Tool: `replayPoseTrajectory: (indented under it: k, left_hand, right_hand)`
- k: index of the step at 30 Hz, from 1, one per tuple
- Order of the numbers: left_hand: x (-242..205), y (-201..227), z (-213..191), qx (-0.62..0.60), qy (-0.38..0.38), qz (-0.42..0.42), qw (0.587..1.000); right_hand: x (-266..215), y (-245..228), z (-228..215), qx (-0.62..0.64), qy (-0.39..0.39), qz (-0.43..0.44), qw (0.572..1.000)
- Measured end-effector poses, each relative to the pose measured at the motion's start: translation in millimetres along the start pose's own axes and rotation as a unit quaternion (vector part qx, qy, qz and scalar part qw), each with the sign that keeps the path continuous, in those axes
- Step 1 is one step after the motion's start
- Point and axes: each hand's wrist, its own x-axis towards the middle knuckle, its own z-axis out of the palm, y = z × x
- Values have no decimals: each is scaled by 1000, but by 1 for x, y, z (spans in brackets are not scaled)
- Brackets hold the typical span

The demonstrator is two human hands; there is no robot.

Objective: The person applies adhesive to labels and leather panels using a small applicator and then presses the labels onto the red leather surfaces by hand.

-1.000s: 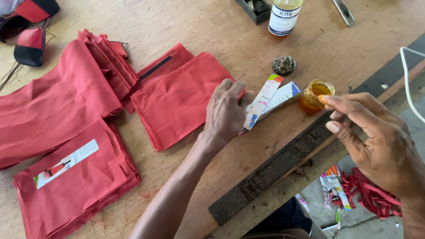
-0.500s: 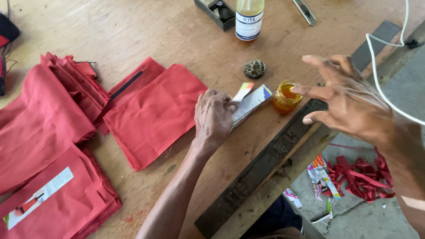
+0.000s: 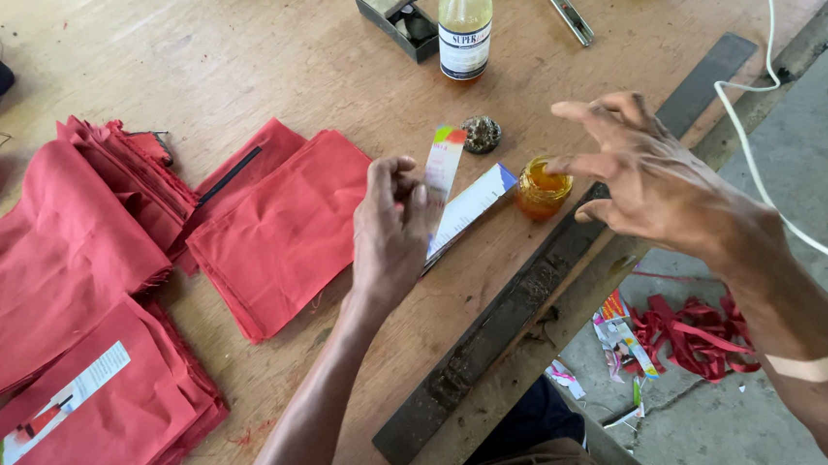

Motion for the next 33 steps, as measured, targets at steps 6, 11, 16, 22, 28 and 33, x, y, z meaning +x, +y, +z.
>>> replayPoseTrajectory:
  k: [6, 11, 16, 22, 28, 33]
  left_hand:
    - [-77, 46, -35, 12, -164, -146, 976]
    - [-101, 61, -39, 30, -186, -215, 958]
    - [-107, 68, -35, 26, -191, -244, 950]
    - [-112, 65, -28, -2, -164, -188, 968]
    - [-114, 67, -12, -48, -204, -241, 948]
    - [-115, 70, 4, -79, -152, -216, 961]
  right_hand:
    - [-20, 9, 18, 64, 191, -148, 968]
    - [-28, 16, 33, 97, 244, -197, 945]
    - [-33, 11, 32, 111, 257, -202, 939]
    - [-37, 2, 30, 71, 201, -105, 971]
    - [-39, 4, 35, 78, 201, -98, 972]
    - [-41, 8, 42, 87, 220, -123, 964]
